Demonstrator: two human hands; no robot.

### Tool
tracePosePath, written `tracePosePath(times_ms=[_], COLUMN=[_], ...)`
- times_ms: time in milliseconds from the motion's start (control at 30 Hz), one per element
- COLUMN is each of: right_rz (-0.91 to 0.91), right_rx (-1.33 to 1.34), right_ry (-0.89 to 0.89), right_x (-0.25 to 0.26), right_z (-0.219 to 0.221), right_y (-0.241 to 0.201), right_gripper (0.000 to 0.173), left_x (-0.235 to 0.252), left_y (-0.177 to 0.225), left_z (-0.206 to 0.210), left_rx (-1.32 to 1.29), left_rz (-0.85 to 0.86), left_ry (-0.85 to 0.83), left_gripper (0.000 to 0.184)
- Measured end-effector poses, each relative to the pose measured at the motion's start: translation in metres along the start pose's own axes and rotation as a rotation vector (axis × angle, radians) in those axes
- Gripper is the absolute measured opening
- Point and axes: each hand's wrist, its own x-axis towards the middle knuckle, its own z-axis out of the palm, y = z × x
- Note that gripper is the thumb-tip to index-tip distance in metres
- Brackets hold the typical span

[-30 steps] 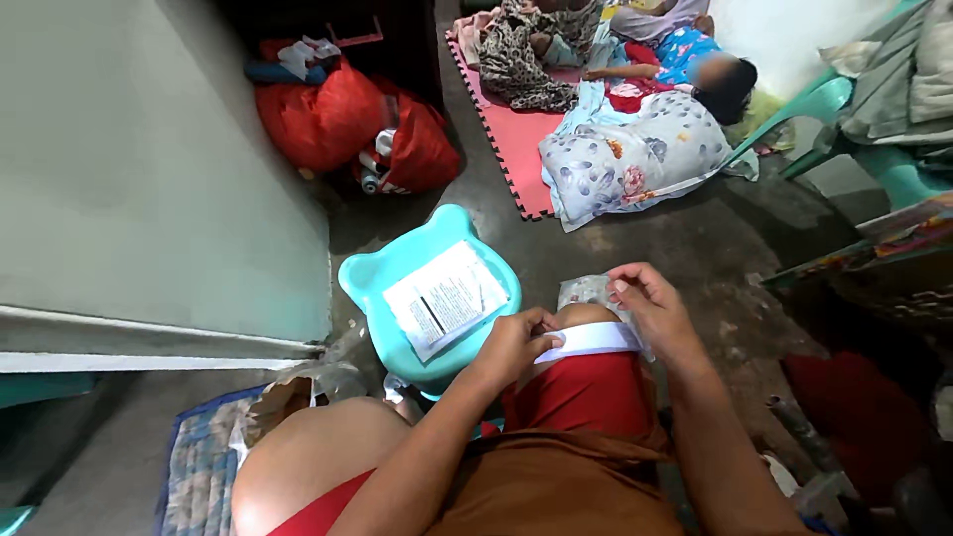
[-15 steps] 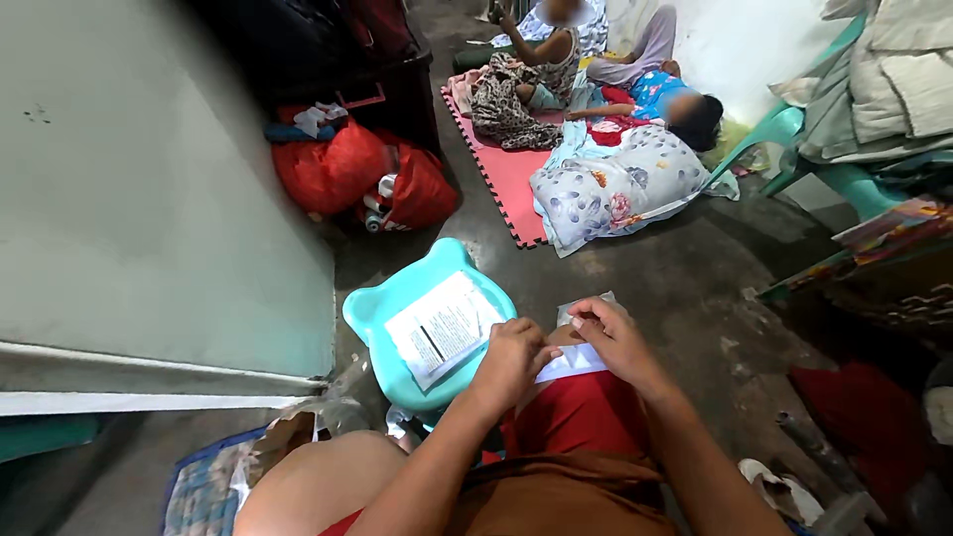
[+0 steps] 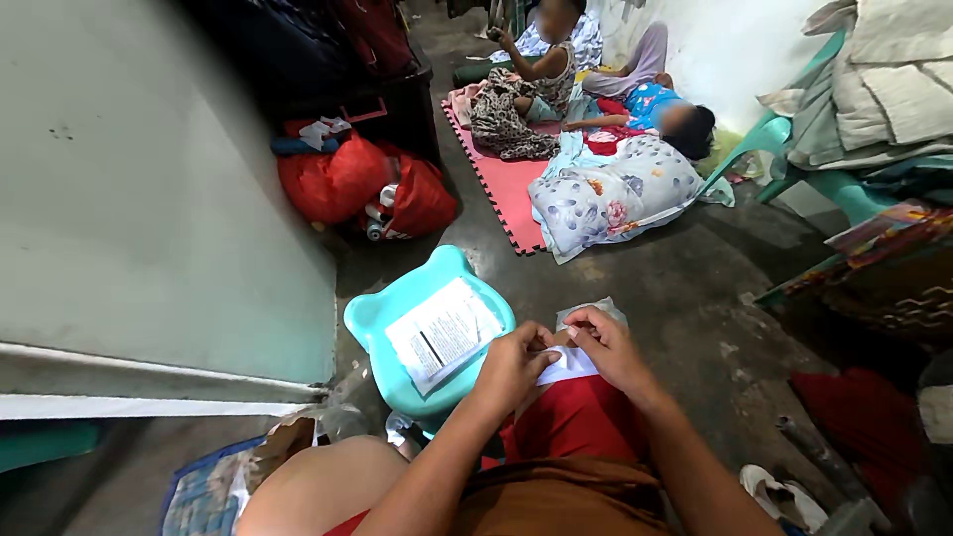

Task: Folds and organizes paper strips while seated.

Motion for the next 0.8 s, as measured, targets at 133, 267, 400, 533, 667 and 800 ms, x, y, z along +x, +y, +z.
tracePosePath(times_ms=[133, 267, 400, 533, 667, 800], right_rz=[0.001, -0.061, -0.172, -0.160, -0.176, -0.169], right_rx=[0.029, 0.101, 0.311, 0.437, 0.471, 0.326], right_ry=[0.007, 0.014, -0.072, -0.136, -0.158, -0.148], right_x=[-0.001, -0.002, -0.004, -0.003, -0.007, -0.015], right_z=[-0.001, -0.002, -0.007, -0.021, -0.046, -0.080], right_y=[-0.002, 0.000, -0.004, -0.008, -0.008, -0.007], right_gripper=[0.025, 0.026, 0.026, 0.021, 0.016, 0.019], left_x=[0.001, 0.005, 0.015, 0.030, 0.047, 0.065], left_y=[0.007, 0.015, 0.033, 0.057, 0.079, 0.097], left_z=[0.000, 0.001, -0.001, -0.004, -0.008, -0.005], left_rx=[0.042, 0.087, 0.176, 0.327, 0.428, 0.429], left_rz=[-0.003, 0.002, 0.050, 0.149, 0.249, 0.317], left_ry=[-0.056, -0.133, -0.224, -0.216, -0.246, -0.306], left_gripper=[0.025, 0.026, 0.027, 0.029, 0.023, 0.021])
